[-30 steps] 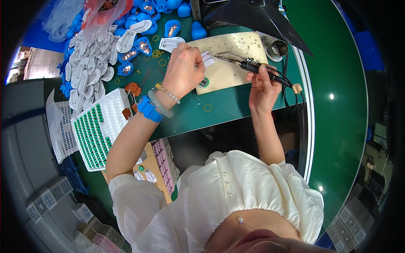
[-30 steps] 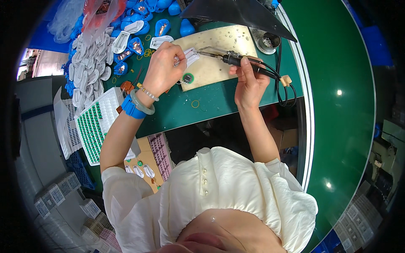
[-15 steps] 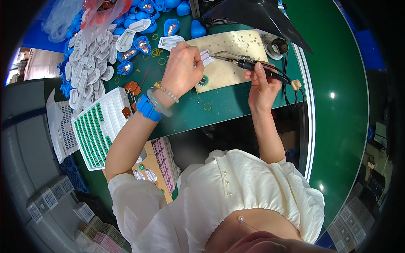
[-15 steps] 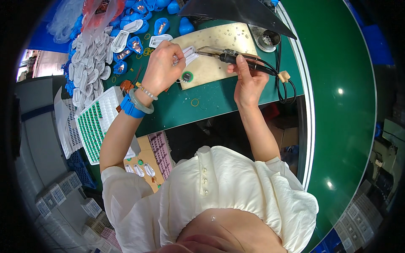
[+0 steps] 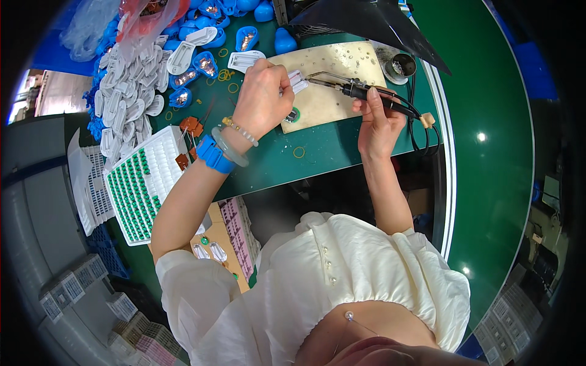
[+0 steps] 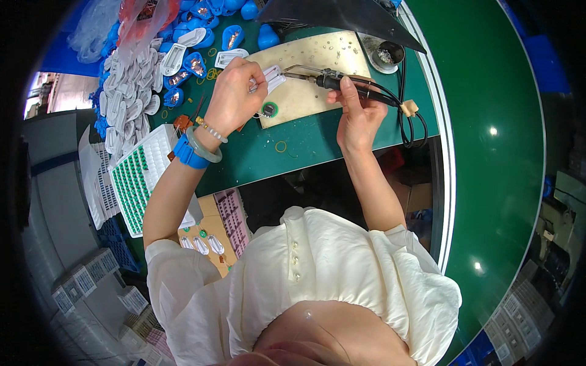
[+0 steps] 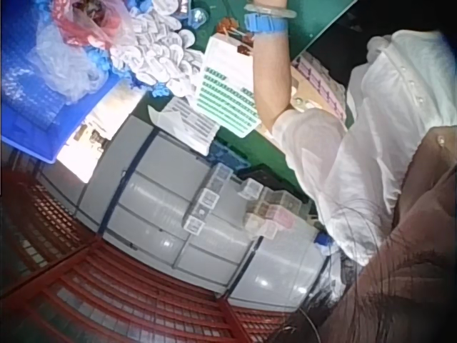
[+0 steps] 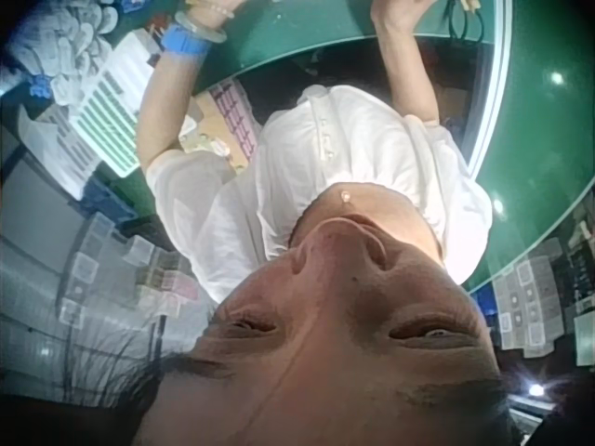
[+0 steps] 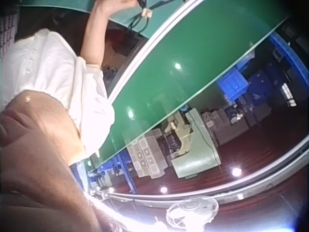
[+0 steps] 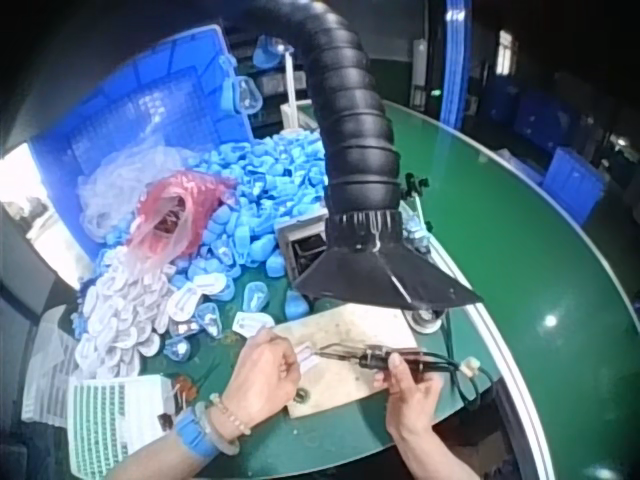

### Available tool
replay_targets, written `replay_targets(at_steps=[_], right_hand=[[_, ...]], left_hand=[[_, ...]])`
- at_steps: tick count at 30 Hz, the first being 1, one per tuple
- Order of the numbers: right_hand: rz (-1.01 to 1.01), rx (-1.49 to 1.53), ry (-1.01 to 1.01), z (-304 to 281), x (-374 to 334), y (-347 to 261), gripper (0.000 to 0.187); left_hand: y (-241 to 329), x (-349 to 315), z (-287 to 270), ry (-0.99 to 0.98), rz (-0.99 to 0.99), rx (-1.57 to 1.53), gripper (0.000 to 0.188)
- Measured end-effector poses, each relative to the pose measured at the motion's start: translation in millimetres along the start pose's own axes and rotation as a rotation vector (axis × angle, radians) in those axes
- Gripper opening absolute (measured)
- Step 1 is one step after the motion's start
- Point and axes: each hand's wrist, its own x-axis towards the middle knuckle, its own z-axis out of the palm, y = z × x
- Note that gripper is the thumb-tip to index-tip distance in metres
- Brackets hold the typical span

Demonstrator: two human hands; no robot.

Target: The person assembles small electronic devices by stripping and positioning wires, soldering components and batteries using a soldering iron, and fitting the assembled parts into plastic casings.

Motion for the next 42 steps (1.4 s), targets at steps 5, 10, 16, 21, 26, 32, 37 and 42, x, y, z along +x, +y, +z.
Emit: replay_targets(at_steps=[5,10,16,21,26,32,37,42], right_hand=[[-0.008,0.005,-0.007,-0.5,-0.8,-1.2,0.012],[-0.003,0.044,-0.018,-2.4,-0.6,-1.1,0.011],[-0.013,0.085,-0.02,-2.8,-1.1,-2.0,0.01],[-0.021,0.031,-0.019,-0.3,1.0,0.8,0.01],[-0.009,0.059,-0.018,-2.2,2.1,1.0,0.011],[0.007,0.059,-0.006,-1.9,0.9,-1.0,0.01],[0.004,0.067,-0.003,-3.0,1.0,0.4,0.01],[0.003,0.077,-0.001,-3.1,1.7,1.2,0.01]], left_hand=[[0.5,-0.1,-0.2,-0.005,0.005,0.0,0.007],[4.0,0.2,-0.6,-0.037,-0.047,-0.079,0.005],[3.0,-0.9,1.0,-0.011,-0.013,-0.028,0.007],[-1.0,0.8,1.3,-0.011,-0.007,-0.004,0.008],[-0.1,0.5,0.2,-0.008,-0.002,-0.014,0.007],[0.2,-0.2,-1.2,-0.025,0.004,-0.038,0.007],[1.4,-0.6,-1.3,-0.019,0.007,-0.023,0.007],[-0.2,-0.2,-0.6,-0.01,0.018,-0.022,0.007]])
